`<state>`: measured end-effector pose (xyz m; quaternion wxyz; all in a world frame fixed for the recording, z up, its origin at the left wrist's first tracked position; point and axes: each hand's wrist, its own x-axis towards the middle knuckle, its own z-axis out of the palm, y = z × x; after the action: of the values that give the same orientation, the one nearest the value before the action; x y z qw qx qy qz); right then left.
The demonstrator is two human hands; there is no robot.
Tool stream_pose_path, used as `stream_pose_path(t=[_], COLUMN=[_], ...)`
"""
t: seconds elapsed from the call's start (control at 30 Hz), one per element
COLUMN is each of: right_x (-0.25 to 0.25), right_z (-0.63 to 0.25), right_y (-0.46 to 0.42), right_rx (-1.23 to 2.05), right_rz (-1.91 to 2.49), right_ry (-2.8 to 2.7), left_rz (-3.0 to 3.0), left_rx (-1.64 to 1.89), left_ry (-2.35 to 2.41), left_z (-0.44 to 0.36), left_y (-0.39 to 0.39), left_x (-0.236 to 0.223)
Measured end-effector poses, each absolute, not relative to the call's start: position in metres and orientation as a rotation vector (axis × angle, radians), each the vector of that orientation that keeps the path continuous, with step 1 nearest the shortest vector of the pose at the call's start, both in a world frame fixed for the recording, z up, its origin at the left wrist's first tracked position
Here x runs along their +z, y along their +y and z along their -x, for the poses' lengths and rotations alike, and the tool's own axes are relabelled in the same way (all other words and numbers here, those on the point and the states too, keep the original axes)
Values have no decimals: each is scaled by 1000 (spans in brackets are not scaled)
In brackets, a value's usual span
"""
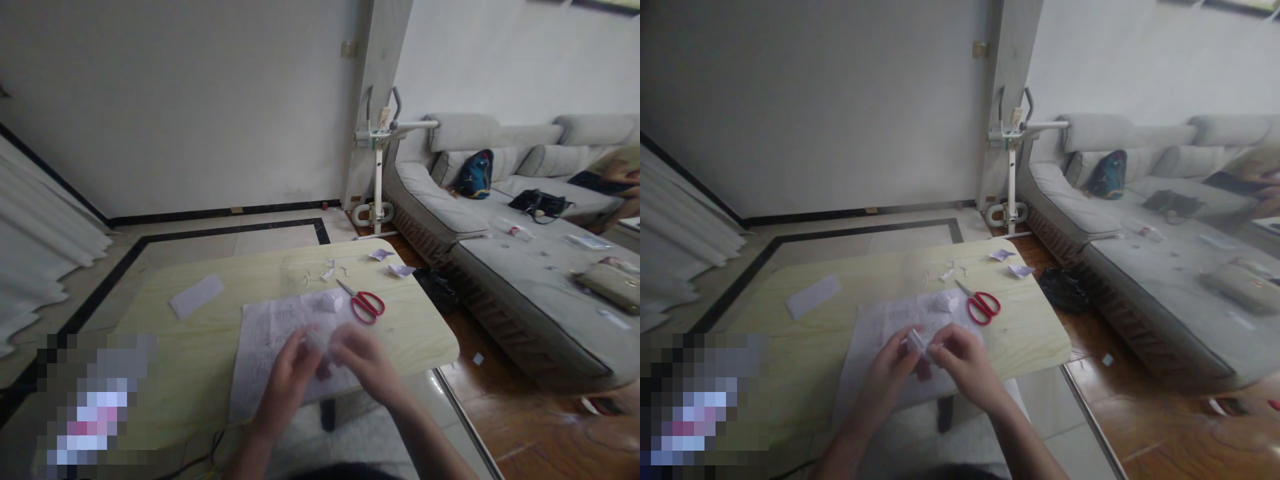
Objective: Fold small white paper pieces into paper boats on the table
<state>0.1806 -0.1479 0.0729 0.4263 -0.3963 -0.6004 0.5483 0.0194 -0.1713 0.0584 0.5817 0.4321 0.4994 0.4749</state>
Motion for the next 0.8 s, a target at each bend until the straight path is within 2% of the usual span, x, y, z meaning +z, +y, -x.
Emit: stream_pose_path(t=[0.2, 0.8], right_x=[81, 53], right_z=[-180, -171], right_y=[-160, -170], right_rx=[981, 793], right_rz=[940, 1016], right_ry=[-1824, -1759], left_rz=[-991, -962], left_rx=[1087, 1207], left_ry=[1240, 1321], left_z=[-17, -24], left_y=[-176, -180], left_x=[53, 46])
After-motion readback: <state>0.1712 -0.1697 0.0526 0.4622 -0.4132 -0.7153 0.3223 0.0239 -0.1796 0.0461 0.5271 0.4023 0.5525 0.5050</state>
